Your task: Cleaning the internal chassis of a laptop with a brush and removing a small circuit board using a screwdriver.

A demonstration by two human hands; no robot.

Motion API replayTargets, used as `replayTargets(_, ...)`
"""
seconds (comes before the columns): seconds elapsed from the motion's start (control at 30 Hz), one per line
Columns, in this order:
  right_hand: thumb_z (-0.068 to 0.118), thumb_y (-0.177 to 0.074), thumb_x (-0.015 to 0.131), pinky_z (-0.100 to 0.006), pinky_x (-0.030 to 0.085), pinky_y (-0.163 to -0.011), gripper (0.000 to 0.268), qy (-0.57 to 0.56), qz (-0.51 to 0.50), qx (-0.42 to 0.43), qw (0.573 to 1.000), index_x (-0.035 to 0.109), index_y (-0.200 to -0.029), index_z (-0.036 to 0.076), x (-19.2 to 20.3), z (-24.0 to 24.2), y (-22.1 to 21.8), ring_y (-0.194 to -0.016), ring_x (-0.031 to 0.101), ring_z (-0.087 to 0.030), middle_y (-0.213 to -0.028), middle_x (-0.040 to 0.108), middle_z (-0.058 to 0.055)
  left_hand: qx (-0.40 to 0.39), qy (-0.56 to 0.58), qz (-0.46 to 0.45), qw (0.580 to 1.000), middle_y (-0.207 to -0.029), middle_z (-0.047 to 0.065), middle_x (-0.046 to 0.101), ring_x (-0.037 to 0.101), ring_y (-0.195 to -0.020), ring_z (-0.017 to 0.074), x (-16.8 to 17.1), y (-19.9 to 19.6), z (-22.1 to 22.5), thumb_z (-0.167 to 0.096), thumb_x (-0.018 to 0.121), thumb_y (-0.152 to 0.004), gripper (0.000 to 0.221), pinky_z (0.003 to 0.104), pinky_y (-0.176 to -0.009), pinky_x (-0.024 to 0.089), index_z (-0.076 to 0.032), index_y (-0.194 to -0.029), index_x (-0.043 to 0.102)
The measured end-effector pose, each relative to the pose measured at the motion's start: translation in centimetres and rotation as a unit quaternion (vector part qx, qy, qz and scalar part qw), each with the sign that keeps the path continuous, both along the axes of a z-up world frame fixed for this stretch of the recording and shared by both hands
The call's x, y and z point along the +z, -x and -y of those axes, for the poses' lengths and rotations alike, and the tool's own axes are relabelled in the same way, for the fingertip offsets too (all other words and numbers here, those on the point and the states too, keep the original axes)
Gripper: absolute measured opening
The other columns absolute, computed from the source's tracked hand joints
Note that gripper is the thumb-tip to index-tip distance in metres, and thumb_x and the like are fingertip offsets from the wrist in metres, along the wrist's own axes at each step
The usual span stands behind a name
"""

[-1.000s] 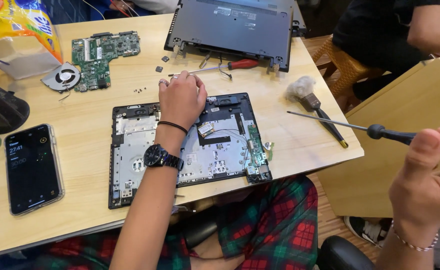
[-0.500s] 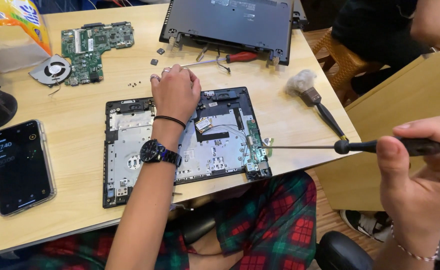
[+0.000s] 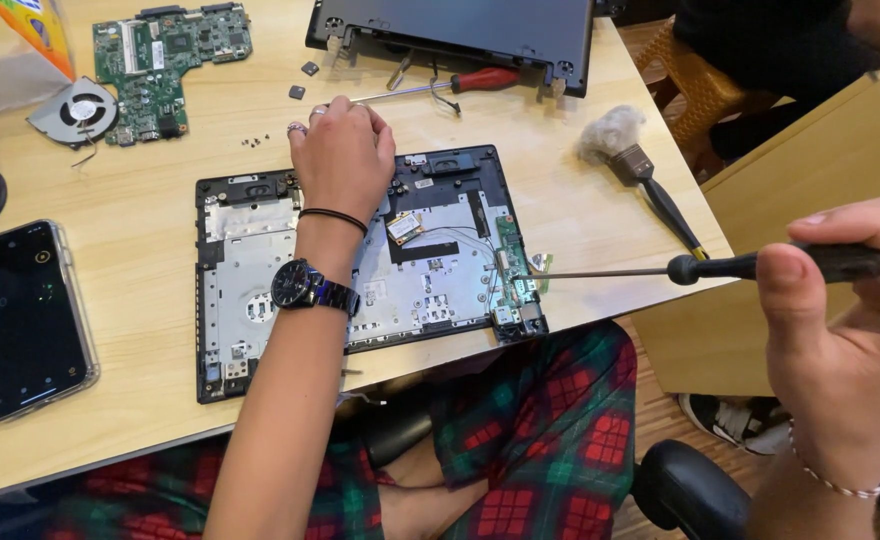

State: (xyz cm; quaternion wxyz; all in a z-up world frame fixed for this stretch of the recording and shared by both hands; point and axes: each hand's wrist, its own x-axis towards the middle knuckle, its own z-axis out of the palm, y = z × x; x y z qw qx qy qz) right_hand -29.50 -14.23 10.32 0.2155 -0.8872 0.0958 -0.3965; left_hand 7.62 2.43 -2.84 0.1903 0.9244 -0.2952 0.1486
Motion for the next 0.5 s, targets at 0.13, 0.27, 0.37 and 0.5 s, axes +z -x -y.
replayTargets(0.13, 0.006, -0.121, 0.064, -0.037, 0.045, -0.102, 0.022, -0.017, 0.019, -0.002, 1.0, 0.053, -0.126, -0.012, -0.2, -0.1, -0.3, -0.116, 0.053, -0.033, -0.124, 0.052, -0.026, -0.004, 0.004, -0.005, 1.0, -0.096, 0.004, 0.067, 0.063, -0.095, 0.031, 0.4, 0.1, -0.2, -0.027, 0.064, -0.098, 0.016, 0.055, -0.085, 0.045, -0.02, -0.087, 0.074)
replayTargets(0.27, 0.005, -0.119, 0.065, -0.038, 0.046, -0.101, 0.021, -0.011, 0.024, 0.002, 1.0, 0.053, -0.123, -0.012, -0.1, 0.0, -0.4, -0.115, 0.055, -0.035, -0.121, 0.053, -0.026, -0.006, 0.015, -0.007, 1.0, -0.102, 0.004, 0.07, 0.064, -0.098, 0.0309, 0.5, 0.1, -0.3, -0.03, 0.065, -0.097, 0.017, 0.057, -0.086, 0.045, -0.017, -0.099, 0.076)
replayTargets(0.37, 0.004, -0.115, 0.063, -0.033, 0.045, -0.095, 0.028, -0.064, 0.032, 0.005, 0.997, 0.047, -0.133, -0.01, 0.8, -1.7, -1.3, -0.104, 0.055, -0.028, -0.121, 0.05, -0.023, -0.006, 0.018, -0.001, 1.0, -0.111, 0.006, 0.069, 0.065, -0.101, 0.0322, 1.2, 0.7, -0.5, -0.031, 0.065, -0.099, 0.024, 0.057, -0.089, 0.044, -0.014, -0.113, 0.074)
replayTargets(0.5, -0.004, -0.11, 0.063, -0.031, 0.056, -0.083, 0.032, -0.036, 0.054, 0.05, 0.997, 0.037, -0.128, -0.006, 2.5, -2.0, -4.4, -0.1, 0.061, -0.032, -0.118, 0.054, -0.03, -0.008, 0.032, 0.009, 0.999, -0.12, 0.005, 0.067, 0.067, -0.093, 0.0305, 2.2, 1.0, -0.8, -0.029, 0.066, -0.099, 0.025, 0.058, -0.088, 0.045, -0.01, -0.115, 0.072)
